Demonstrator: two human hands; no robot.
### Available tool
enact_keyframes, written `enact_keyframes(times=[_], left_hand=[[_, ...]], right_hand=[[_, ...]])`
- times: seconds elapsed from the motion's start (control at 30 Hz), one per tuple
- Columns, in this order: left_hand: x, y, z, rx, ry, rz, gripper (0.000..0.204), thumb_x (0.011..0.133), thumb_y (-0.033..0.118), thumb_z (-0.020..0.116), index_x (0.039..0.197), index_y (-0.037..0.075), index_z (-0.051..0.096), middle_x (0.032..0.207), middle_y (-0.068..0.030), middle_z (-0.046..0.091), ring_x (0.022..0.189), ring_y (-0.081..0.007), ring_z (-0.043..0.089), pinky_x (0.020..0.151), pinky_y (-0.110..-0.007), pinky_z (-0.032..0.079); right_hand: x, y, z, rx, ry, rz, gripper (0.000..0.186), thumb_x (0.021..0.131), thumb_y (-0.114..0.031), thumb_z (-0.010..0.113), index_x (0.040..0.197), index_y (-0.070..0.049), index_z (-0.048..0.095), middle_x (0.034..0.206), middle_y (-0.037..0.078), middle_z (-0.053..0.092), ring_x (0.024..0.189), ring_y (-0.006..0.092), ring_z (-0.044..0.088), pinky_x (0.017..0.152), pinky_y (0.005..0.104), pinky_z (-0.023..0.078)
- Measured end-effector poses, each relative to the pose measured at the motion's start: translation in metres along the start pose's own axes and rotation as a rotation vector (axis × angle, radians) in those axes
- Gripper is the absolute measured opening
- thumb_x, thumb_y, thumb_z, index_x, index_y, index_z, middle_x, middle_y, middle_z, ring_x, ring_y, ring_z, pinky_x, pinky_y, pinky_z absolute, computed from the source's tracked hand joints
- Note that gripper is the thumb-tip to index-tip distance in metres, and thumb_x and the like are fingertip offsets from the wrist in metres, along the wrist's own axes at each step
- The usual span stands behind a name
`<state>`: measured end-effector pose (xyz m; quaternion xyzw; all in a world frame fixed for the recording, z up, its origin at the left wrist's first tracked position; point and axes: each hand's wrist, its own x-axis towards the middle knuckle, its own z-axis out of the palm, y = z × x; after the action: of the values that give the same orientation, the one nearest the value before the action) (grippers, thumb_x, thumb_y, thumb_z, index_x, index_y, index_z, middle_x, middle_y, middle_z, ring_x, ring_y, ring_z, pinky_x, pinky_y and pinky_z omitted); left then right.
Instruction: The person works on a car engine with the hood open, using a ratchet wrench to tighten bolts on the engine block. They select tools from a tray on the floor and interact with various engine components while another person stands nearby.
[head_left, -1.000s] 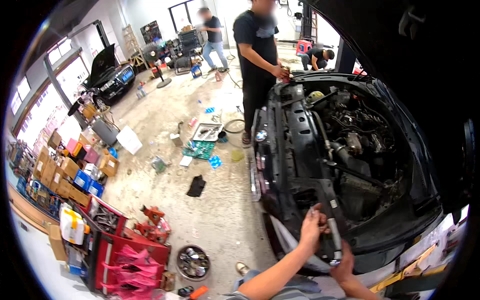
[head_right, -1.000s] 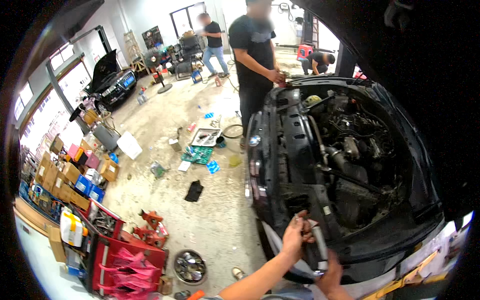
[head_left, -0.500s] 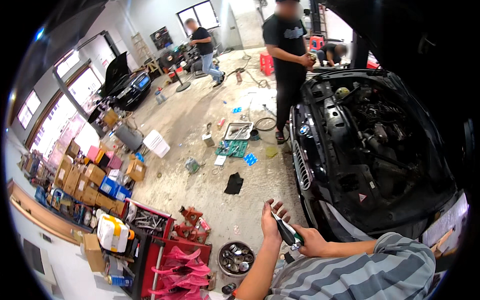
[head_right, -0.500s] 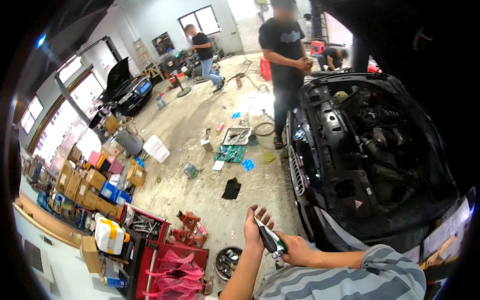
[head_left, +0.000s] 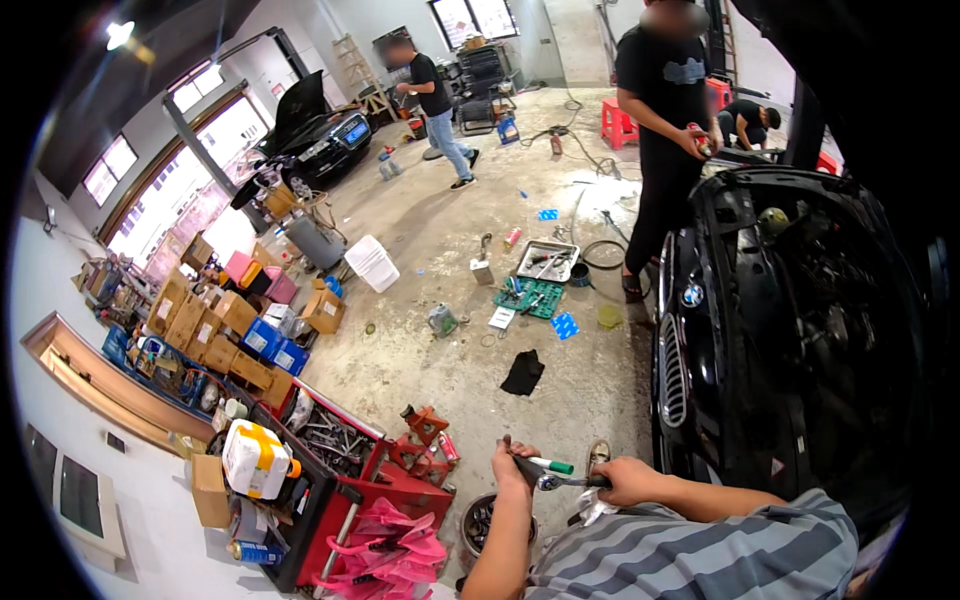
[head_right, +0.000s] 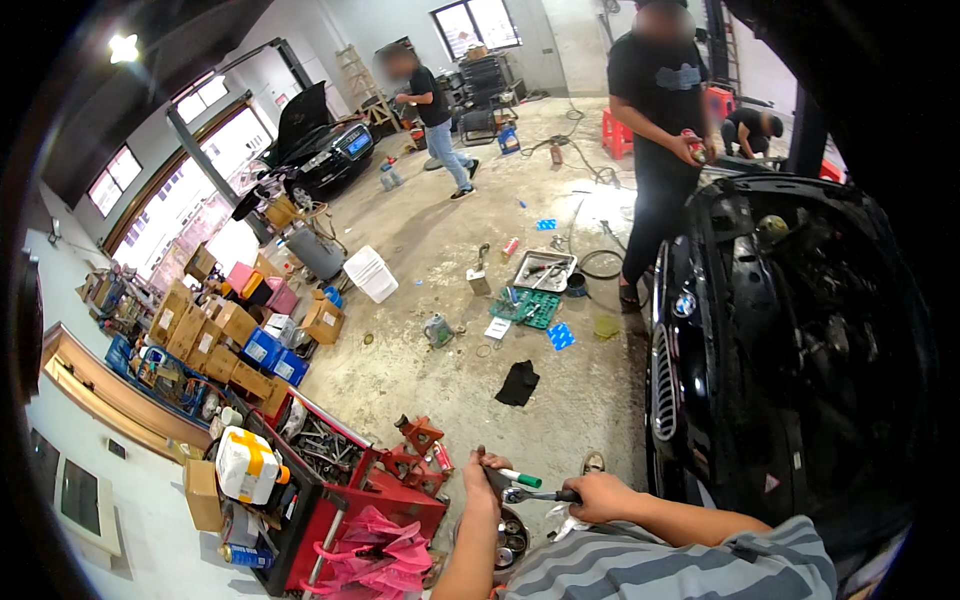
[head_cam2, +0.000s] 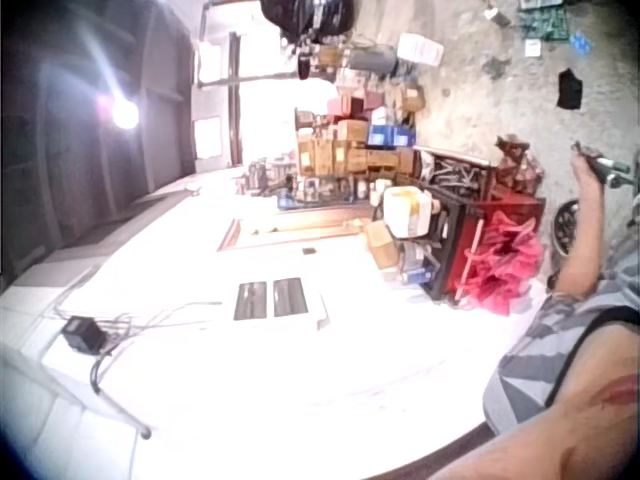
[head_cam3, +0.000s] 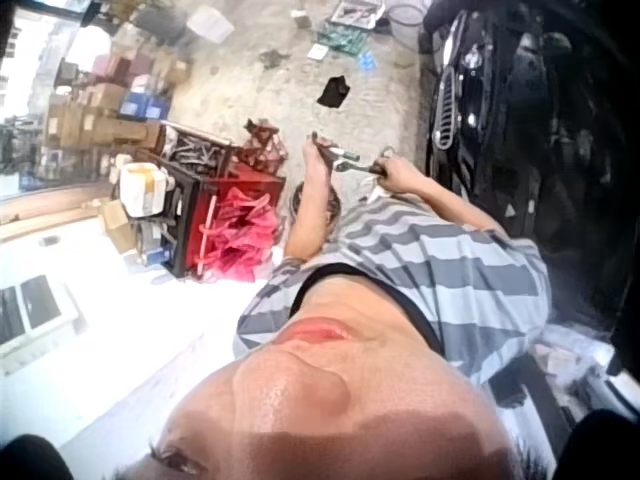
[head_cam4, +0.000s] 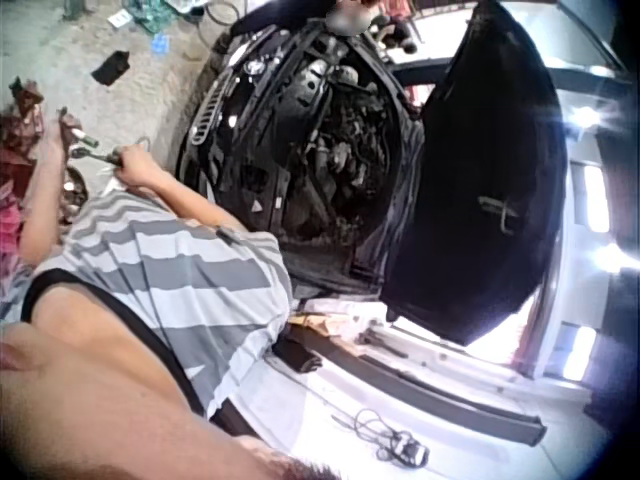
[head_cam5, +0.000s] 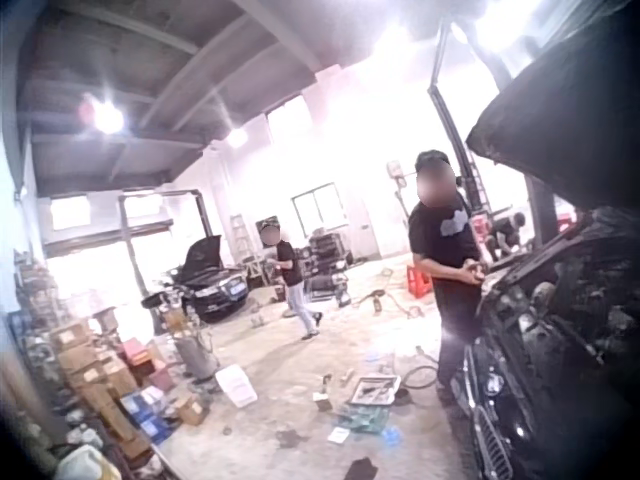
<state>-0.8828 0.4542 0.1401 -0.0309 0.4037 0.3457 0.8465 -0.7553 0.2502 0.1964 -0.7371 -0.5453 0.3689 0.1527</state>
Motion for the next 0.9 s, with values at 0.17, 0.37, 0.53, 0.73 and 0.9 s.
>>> enact_keyframes(times=[0.17, 0.37, 0.53, 0.73, 0.9], left_hand=[[0.064, 0.038, 0.076, -0.071, -0.096, 0.020, 0.025, 0.103, 0.035, 0.040, 0.100, 0.012, 0.050, 0.066, 0.0005, 0.040, 0.052, -0.0096, 0.038, 0.048, -0.025, 0.040], [0.096, 0.037, 0.175, 0.207, -0.214, 0.094, 0.028, 0.101, 0.040, 0.047, 0.109, 0.014, 0.051, 0.075, -0.0002, 0.045, 0.055, -0.0089, 0.038, 0.047, -0.023, 0.036], [0.087, -0.008, 0.250, 0.816, -0.293, 0.243, 0.037, 0.100, 0.043, 0.049, 0.117, 0.010, 0.051, 0.080, 0.0000, 0.049, 0.053, -0.0072, 0.040, 0.044, -0.023, 0.035], [0.145, -0.025, 0.282, 0.993, -0.545, 0.133, 0.011, 0.096, 0.015, 0.056, 0.105, 0.008, 0.059, 0.070, 0.0013, 0.055, 0.048, -0.0047, 0.046, 0.041, -0.023, 0.036], [0.194, -0.012, 0.288, 1.185, -0.778, 0.295, 0.017, 0.094, 0.019, 0.061, 0.101, 0.004, 0.060, 0.070, 0.0007, 0.058, 0.053, -0.0040, 0.050, 0.043, -0.023, 0.035]], right_hand=[[0.071, 0.074, -0.039, 0.107, 0.288, -0.054, 0.030, 0.075, -0.018, 0.064, 0.101, -0.005, 0.067, 0.089, 0.021, 0.068, 0.087, 0.0396, 0.064, 0.080, 0.0458, 0.052], [0.144, 0.090, -0.148, 0.610, 0.886, 0.070, 0.012, 0.084, -0.005, 0.062, 0.092, 0.003, 0.065, 0.079, 0.012, 0.067, 0.070, 0.0162, 0.062, 0.066, 0.0292, 0.048], [0.218, 0.046, -0.207, 0.987, 0.950, -0.131, 0.008, 0.089, -0.002, 0.060, 0.096, 0.002, 0.063, 0.079, 0.003, 0.064, 0.070, 0.0070, 0.057, 0.062, 0.0243, 0.046], [0.255, 0.041, -0.218, 0.799, 0.963, -0.125, 0.008, 0.090, -0.002, 0.059, 0.097, 0.001, 0.063, 0.081, 0.002, 0.062, 0.068, 0.0078, 0.056, 0.061, 0.0253, 0.045], [0.263, 0.034, -0.214, 0.978, 0.999, -0.044, 0.014, 0.097, -0.013, 0.054, 0.101, -0.001, 0.059, 0.081, 0.003, 0.059, 0.071, 0.0088, 0.058, 0.057, 0.0247, 0.050]])
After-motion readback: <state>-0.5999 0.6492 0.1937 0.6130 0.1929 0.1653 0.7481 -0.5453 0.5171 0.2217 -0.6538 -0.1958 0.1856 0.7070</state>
